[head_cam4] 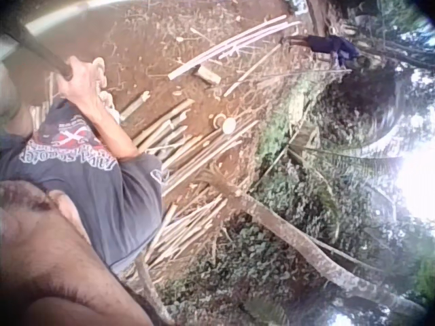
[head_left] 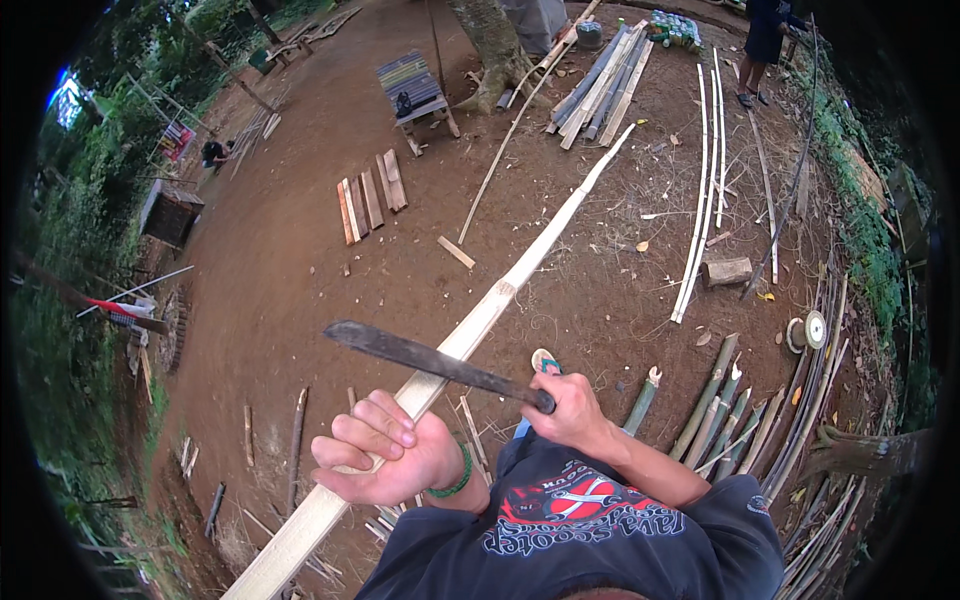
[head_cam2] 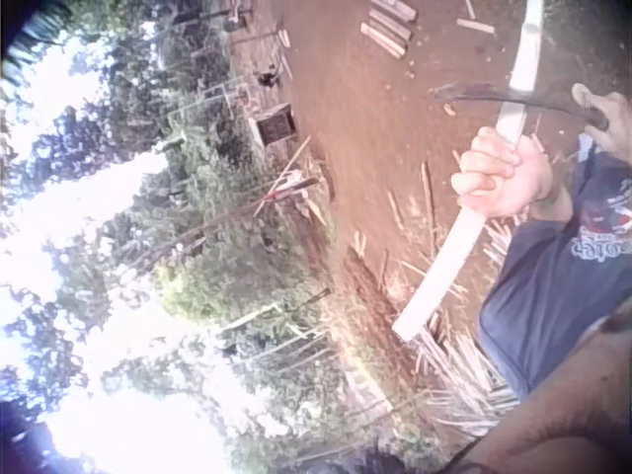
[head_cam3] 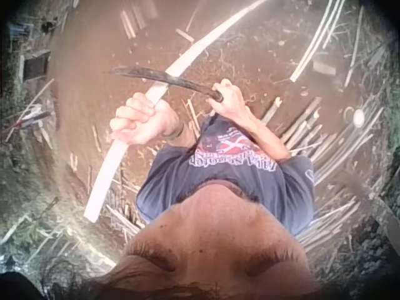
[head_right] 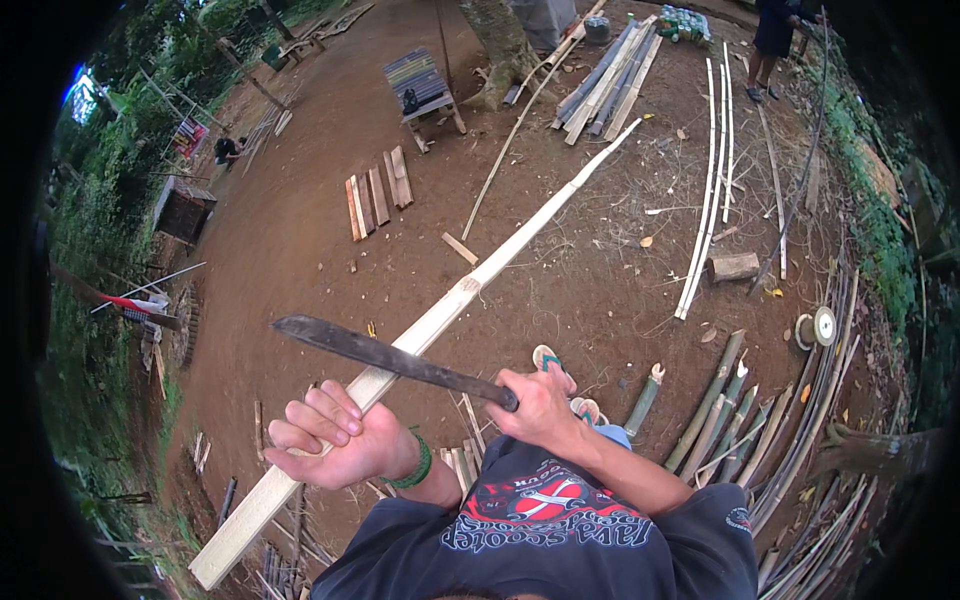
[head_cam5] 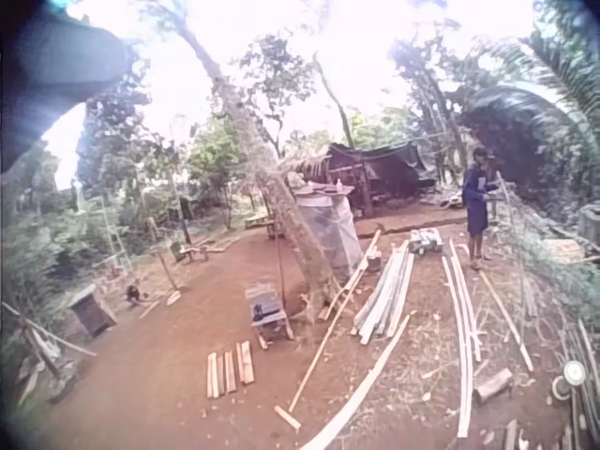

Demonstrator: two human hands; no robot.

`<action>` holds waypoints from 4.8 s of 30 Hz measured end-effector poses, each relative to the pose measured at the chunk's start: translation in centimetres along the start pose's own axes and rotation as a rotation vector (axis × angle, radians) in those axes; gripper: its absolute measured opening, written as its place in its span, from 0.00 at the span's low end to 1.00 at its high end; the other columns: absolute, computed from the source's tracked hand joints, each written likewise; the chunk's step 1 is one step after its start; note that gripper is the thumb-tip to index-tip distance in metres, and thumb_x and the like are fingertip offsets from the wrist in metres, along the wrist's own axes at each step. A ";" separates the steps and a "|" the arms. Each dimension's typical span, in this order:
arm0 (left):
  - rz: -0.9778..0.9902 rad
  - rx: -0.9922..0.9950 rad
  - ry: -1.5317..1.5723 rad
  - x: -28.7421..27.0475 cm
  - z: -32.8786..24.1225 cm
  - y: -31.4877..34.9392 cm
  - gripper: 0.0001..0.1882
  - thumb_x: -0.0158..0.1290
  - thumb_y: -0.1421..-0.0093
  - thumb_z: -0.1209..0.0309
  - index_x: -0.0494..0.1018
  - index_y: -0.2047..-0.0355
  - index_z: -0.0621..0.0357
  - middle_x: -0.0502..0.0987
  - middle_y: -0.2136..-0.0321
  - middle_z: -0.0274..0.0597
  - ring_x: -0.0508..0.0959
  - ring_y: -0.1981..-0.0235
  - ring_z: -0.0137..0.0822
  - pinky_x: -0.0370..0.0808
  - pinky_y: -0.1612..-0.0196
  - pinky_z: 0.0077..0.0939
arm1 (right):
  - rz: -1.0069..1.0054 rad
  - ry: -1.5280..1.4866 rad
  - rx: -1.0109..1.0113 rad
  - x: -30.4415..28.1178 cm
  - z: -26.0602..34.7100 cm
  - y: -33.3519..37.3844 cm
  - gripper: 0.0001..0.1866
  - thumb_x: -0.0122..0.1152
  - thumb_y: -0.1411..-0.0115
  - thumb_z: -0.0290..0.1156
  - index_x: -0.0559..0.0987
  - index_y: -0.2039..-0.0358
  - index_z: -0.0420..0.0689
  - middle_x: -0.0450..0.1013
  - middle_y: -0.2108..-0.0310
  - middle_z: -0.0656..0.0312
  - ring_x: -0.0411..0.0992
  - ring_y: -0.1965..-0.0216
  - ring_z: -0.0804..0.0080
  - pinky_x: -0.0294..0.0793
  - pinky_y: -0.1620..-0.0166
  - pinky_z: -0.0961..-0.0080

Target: The person uses a machete to shave and smooth a long, thin piece of wood held in their left hand. They repeatedly strike the wood to remove thin strips, rotating the piece to work on different sides. The person occasionally pauses to inspect the wood's surface before continuing the shaping process.

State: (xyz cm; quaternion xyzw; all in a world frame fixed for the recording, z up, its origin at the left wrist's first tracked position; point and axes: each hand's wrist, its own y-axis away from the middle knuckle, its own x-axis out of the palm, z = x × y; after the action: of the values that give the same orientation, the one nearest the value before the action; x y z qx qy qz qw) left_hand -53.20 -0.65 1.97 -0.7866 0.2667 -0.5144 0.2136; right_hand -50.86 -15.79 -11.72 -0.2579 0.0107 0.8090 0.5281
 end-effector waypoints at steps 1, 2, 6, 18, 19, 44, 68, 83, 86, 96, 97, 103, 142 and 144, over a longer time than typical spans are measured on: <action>0.059 -0.007 0.027 -0.1 -0.3 0.1 0.24 0.36 0.28 0.56 0.54 0.83 0.45 0.54 0.93 0.28 0.52 0.94 0.21 0.50 0.88 0.13 | -0.030 -0.028 0.121 0.0 -1.3 -0.1 0.09 0.62 0.51 0.32 0.75 0.79 0.39 0.70 0.86 0.48 0.72 0.81 0.47 0.69 0.75 0.57; 0.069 -0.023 0.018 -0.1 -0.3 0.3 0.24 0.36 0.28 0.56 0.53 0.83 0.45 0.54 0.93 0.28 0.52 0.94 0.21 0.50 0.88 0.13 | -0.059 -0.057 0.242 0.0 -3.6 -0.2 0.10 0.62 0.51 0.32 0.74 0.80 0.38 0.70 0.85 0.47 0.72 0.80 0.46 0.69 0.74 0.57; 0.025 -0.043 -0.018 -0.7 1.1 0.5 0.23 0.37 0.29 0.58 0.53 0.83 0.46 0.53 0.93 0.27 0.51 0.93 0.21 0.51 0.88 0.13 | -0.079 0.173 0.316 -0.7 -5.6 -0.2 0.11 0.60 0.50 0.32 0.77 0.77 0.35 0.71 0.84 0.43 0.74 0.78 0.43 0.71 0.72 0.53; 0.053 -0.028 -0.025 -2.4 2.1 -1.9 0.22 0.40 0.31 0.59 0.53 0.83 0.46 0.54 0.93 0.26 0.53 0.94 0.20 0.51 0.88 0.12 | -0.082 0.262 0.339 0.0 -4.4 -1.1 0.12 0.61 0.49 0.34 0.76 0.77 0.36 0.72 0.83 0.43 0.73 0.78 0.42 0.71 0.72 0.52; 0.011 -0.027 -0.009 -2.8 1.3 -2.4 0.22 0.40 0.31 0.60 0.53 0.83 0.46 0.54 0.93 0.27 0.53 0.94 0.20 0.51 0.88 0.12 | -0.029 0.198 0.314 0.2 -2.2 -1.1 0.11 0.62 0.49 0.33 0.75 0.78 0.37 0.71 0.84 0.44 0.74 0.78 0.42 0.72 0.73 0.54; -0.159 0.030 -0.081 -4.6 2.4 -7.5 0.24 0.39 0.29 0.52 0.54 0.82 0.47 0.55 0.92 0.28 0.55 0.93 0.20 0.53 0.88 0.13 | -0.077 0.329 0.434 -0.8 -14.6 -7.0 0.14 0.62 0.49 0.35 0.77 0.76 0.34 0.72 0.80 0.41 0.75 0.74 0.44 0.71 0.69 0.56; -0.091 0.079 0.020 -1.3 4.4 -9.8 0.32 0.38 0.36 0.34 0.57 0.76 0.52 0.56 0.87 0.28 0.54 0.91 0.21 0.54 0.87 0.14 | 0.060 -0.096 0.003 0.8 2.0 -9.3 0.10 0.65 0.50 0.28 0.72 0.80 0.38 0.66 0.87 0.48 0.70 0.84 0.51 0.67 0.77 0.63; -0.021 0.075 0.139 0.0 4.6 -9.2 0.31 0.41 0.37 0.35 0.57 0.77 0.51 0.55 0.88 0.27 0.54 0.90 0.20 0.54 0.85 0.13 | -0.090 0.002 0.209 1.0 -4.0 -9.2 0.09 0.62 0.51 0.29 0.74 0.78 0.37 0.70 0.84 0.45 0.72 0.81 0.46 0.69 0.76 0.58; -0.047 0.020 0.113 0.2 5.3 -9.6 0.32 0.41 0.37 0.35 0.58 0.77 0.51 0.56 0.87 0.27 0.54 0.90 0.20 0.54 0.85 0.14 | -0.204 0.131 0.517 1.1 -11.4 -11.0 0.11 0.59 0.49 0.31 0.74 0.79 0.34 0.70 0.83 0.42 0.72 0.80 0.43 0.69 0.74 0.57; -0.084 -0.001 0.056 -0.8 3.9 -10.0 0.29 0.41 0.34 0.39 0.51 0.77 0.49 0.56 0.84 0.29 0.56 0.88 0.22 0.56 0.84 0.13 | -0.015 -0.101 -0.035 1.2 2.4 -10.1 0.08 0.64 0.52 0.26 0.73 0.78 0.41 0.66 0.88 0.52 0.70 0.84 0.50 0.67 0.78 0.59; -0.083 -0.004 0.031 -0.9 3.9 -10.1 0.29 0.40 0.34 0.39 0.51 0.77 0.49 0.56 0.84 0.29 0.54 0.87 0.22 0.55 0.84 0.14 | -0.030 -0.084 -0.028 1.7 1.3 -10.1 0.08 0.65 0.53 0.26 0.73 0.78 0.41 0.67 0.88 0.52 0.71 0.83 0.49 0.68 0.78 0.59; -0.064 -0.031 0.076 -1.4 4.0 -9.7 0.31 0.43 0.35 0.39 0.49 0.82 0.48 0.50 0.85 0.28 0.49 0.86 0.23 0.52 0.84 0.17 | -0.170 0.123 0.473 0.4 -5.1 -11.4 0.09 0.61 0.50 0.29 0.74 0.79 0.38 0.69 0.86 0.46 0.72 0.81 0.45 0.70 0.76 0.58; -0.328 0.006 -0.173 -3.7 5.4 -12.7 0.31 0.38 0.34 0.37 0.51 0.79 0.48 0.48 0.86 0.27 0.48 0.87 0.21 0.49 0.84 0.14 | -0.262 0.439 0.793 -1.2 -24.8 -13.9 0.15 0.61 0.49 0.37 0.80 0.74 0.34 0.77 0.73 0.39 0.78 0.66 0.42 0.77 0.62 0.53; -0.379 0.054 -0.174 -4.1 5.9 -13.1 0.30 0.38 0.34 0.37 0.50 0.79 0.48 0.48 0.86 0.27 0.48 0.87 0.20 0.48 0.85 0.13 | -0.196 0.399 0.644 1.0 -20.6 -14.0 0.15 0.61 0.49 0.36 0.79 0.76 0.35 0.76 0.76 0.39 0.78 0.68 0.42 0.76 0.64 0.53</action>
State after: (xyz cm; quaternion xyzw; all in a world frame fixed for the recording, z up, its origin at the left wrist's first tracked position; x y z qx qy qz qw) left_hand -46.48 12.36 4.92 -0.8582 0.0807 -0.4823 0.1561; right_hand -30.73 -14.75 -26.42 -0.2310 0.3419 0.6440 0.6442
